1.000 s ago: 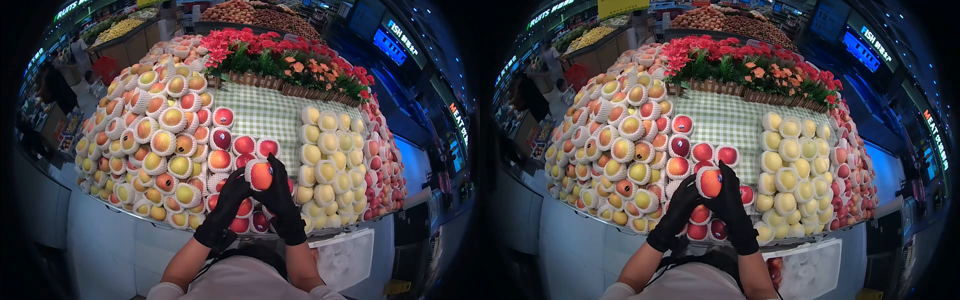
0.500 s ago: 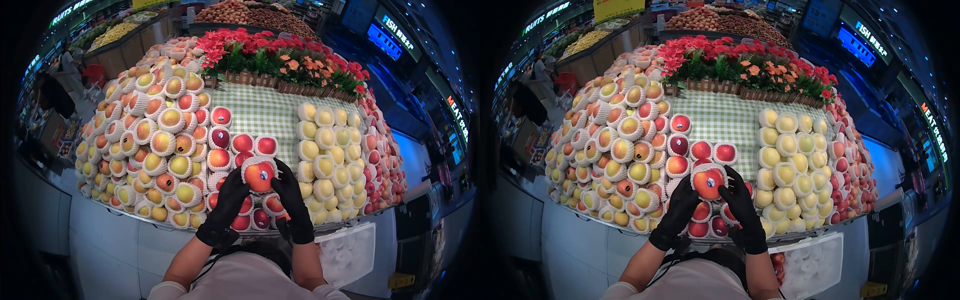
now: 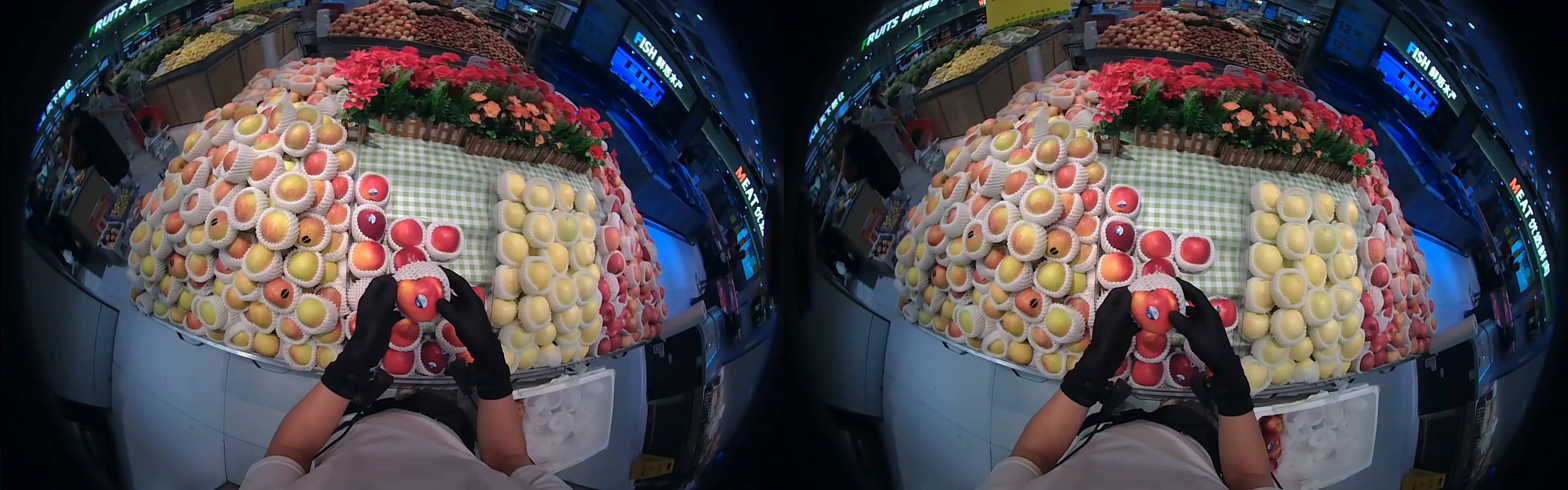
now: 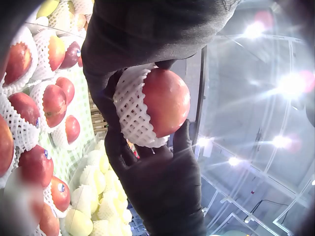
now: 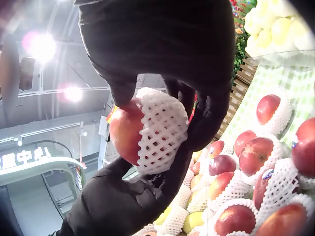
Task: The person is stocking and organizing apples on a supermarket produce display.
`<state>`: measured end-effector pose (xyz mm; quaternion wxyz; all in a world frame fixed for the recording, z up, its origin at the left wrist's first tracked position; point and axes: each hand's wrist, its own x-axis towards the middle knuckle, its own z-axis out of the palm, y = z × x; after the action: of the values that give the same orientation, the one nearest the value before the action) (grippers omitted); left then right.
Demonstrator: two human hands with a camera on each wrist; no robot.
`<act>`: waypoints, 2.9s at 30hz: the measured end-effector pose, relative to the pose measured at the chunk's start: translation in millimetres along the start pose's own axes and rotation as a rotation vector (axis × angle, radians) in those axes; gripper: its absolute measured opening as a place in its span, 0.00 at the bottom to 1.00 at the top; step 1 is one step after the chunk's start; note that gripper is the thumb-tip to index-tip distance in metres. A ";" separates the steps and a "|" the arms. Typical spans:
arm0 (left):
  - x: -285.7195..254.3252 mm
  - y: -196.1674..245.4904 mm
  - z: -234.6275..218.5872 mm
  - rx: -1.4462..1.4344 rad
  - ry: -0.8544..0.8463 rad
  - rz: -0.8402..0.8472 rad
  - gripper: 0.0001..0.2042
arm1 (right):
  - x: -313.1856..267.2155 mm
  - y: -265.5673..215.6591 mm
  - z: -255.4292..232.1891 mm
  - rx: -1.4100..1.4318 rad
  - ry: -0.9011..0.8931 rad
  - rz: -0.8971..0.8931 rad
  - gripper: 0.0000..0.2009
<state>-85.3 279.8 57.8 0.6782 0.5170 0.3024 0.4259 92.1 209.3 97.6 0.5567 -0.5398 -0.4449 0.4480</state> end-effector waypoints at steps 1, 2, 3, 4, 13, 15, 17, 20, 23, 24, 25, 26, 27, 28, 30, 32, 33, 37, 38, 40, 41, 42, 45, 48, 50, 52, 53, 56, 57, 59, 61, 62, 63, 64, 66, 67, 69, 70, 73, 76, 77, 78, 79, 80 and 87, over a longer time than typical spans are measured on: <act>-0.4 1.7 1.0 -0.037 0.033 -0.027 0.15 | -0.9 -0.9 2.1 -0.009 0.002 0.009 0.33; -1.8 17.6 9.0 -0.117 0.076 -0.083 0.11 | -1.9 -2.8 5.7 -0.019 0.004 0.018 0.34; -2.4 26.2 13.9 -0.196 0.120 -0.138 0.06 | -2.4 -3.4 9.2 -0.029 0.005 0.026 0.34; -1.7 18.8 13.5 -0.259 0.151 -0.170 0.07 | -2.9 -0.7 12.5 -0.019 -0.004 -0.005 0.34; 13.1 -19.2 -0.7 0.045 0.037 0.117 0.12 | -9.4 3.2 19.2 0.066 0.039 0.037 0.34; 13.9 -5.3 3.5 0.117 0.006 0.218 0.11 | -10.6 -0.6 16.6 0.156 0.021 0.088 0.34; 14.5 3.4 -0.5 0.218 -0.018 0.175 0.10 | -10.3 7.0 12.8 0.069 0.009 0.090 0.35; 13.4 8.3 1.1 0.299 0.022 0.202 0.08 | -12.3 4.1 16.4 -0.060 -0.029 0.077 0.37; 18.7 -6.0 1.5 0.326 0.154 0.300 0.07 | -5.2 17.1 15.3 -0.108 -0.070 0.027 0.37; 20.0 -12.7 0.9 0.330 0.203 0.334 0.06 | -5.0 18.2 15.3 -0.100 -0.087 0.017 0.38; 19.6 -13.4 0.6 0.312 0.221 0.311 0.06 | -4.7 17.6 15.3 -0.094 -0.103 0.006 0.38; 19.5 -13.6 0.4 0.293 0.238 0.288 0.06 | -4.2 16.4 14.8 -0.089 -0.119 -0.006 0.38; 20.0 -13.7 -0.2 0.273 0.255 0.265 0.06 | -4.1 15.1 14.4 -0.091 -0.117 -0.024 0.39; 21.6 -14.3 -2.4 0.284 0.214 0.242 0.06 | -4.3 13.8 14.4 -0.093 -0.115 -0.041 0.39; 24.6 -15.1 -8.0 0.306 0.135 0.193 0.06 | -4.0 11.5 15.2 -0.104 -0.081 -0.070 0.39; 21.8 -4.4 -4.0 0.215 0.103 0.200 0.08 | -1.6 9.1 15.8 -0.122 -0.012 -0.095 0.38; 19.4 0.6 -2.3 0.171 0.085 0.203 0.09 | 0.0 9.3 15.8 -0.074 0.017 -0.069 0.37; 12.2 8.9 -3.4 0.063 0.083 0.141 0.14 | 6.3 16.0 12.3 -0.001 0.118 -0.031 0.35; 9.0 12.3 -3.0 0.094 0.068 0.153 0.15 | 7.1 16.0 12.8 -0.002 0.134 -0.035 0.34; 6.2 11.9 -1.5 0.155 0.029 0.193 0.19 | 9.1 14.8 15.4 0.000 0.154 -0.057 0.34; 5.8 9.2 0.3 0.188 0.004 0.220 0.22 | 10.2 14.3 18.1 0.004 0.160 -0.075 0.33; 5.0 7.3 2.1 0.220 -0.021 0.246 0.24 | 10.4 14.1 19.7 0.008 0.165 -0.092 0.33; 2.0 4.4 7.7 0.292 -0.007 0.308 0.30 | 14.4 31.5 15.2 0.033 0.164 -0.130 0.31; 0.2 2.6 9.6 0.288 0.034 0.268 0.35 | 9.1 23.4 17.3 0.107 0.155 -0.032 0.30; -0.3 1.4 10.2 0.293 0.046 0.255 0.37 | 8.4 23.4 17.8 0.070 0.176 -0.003 0.30; 0.0 0.3 10.6 0.304 0.042 0.257 0.39 | 7.8 23.2 18.7 0.056 0.185 -0.005 0.29; 0.6 0.8 11.6 0.310 0.033 0.266 0.39 | 6.9 23.5 20.0 0.060 0.182 -0.020 0.29; 0.5 2.7 17.6 0.310 0.016 0.281 0.40 | 5.1 20.7 19.7 -0.004 0.190 -0.056 0.29; 0.5 2.9 19.8 0.300 0.014 0.280 0.40 | 5.1 18.8 19.5 -0.037 0.196 -0.068 0.29; -0.1 2.4 21.2 0.291 0.012 0.273 0.39 | 3.7 12.1 19.6 0.037 0.207 -0.022 0.28; 0.2 2.2 21.5 0.292 0.013 0.264 0.39 | 2.6 10.9 17.0 0.061 0.223 -0.006 0.26; 1.4 3.6 20.9 0.228 -0.011 0.217 0.38 | 2.6 12.7 14.6 0.049 0.231 -0.011 0.26; 3.6 6.6 19.6 0.164 -0.035 0.170 0.38 | 3.1 14.8 12.9 0.037 0.238 -0.017 0.25; 4.7 9.3 18.4 0.101 -0.058 0.124 0.37 | 3.6 17.7 11.9 0.041 0.245 -0.003 0.25; 2.9 16.1 17.6 0.030 -0.072 0.082 0.37 | 4.2 22.3 10.0 0.049 0.260 0.026 0.24; 2.2 17.9 17.6 -0.005 -0.079 0.061 0.36 | 4.1 22.2 10.7 0.064 0.249 0.021 0.25; 2.9 12.9 17.0 0.047 -0.055 0.112 0.37 | 3.3 22.0 14.6 0.093 0.224 0.013 0.26; 3.0 11.0 16.8 0.073 -0.042 0.139 0.37 | 2.0 21.8 16.4 0.144 0.221 0.026 0.26; 1.2 10.2 16.7 0.174 -0.006 0.189 0.38 | 0.7 21.3 19.2 0.253 0.202 0.063 0.28; 2.5 4.8 17.7 0.200 0.011 0.213 0.39 | 3.0 25.4 17.6 0.262 0.208 0.075 0.28; 2.3 4.9 18.2 0.178 0.005 0.204 0.39 | 4.2 29.8 19.0 0.254 0.230 0.056 0.27; 2.4 6.0 18.7 0.156 -0.001 0.195 0.39 | 4.9 32.2 20.4 0.246 0.253 0.038 0.27; 2.7 7.2 18.9 0.134 -0.008 0.186 0.40 | 4.4 27.8 22.2 0.236 0.233 0.045 0.27; 3.1 8.0 18.0 0.159 0.003 0.178 0.39 | 3.3 19.4 24.5 0.227 0.213 0.052 0.26; 5.8 24.2 6.7 -0.038 -0.100 0.040 0.34 | 4.4 20.9 20.5 0.341 0.194 0.056 0.25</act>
<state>-83.4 284.4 83.1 0.6934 0.5307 0.2498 0.4186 72.5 218.1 77.3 0.6677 -0.4905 -0.2915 0.4781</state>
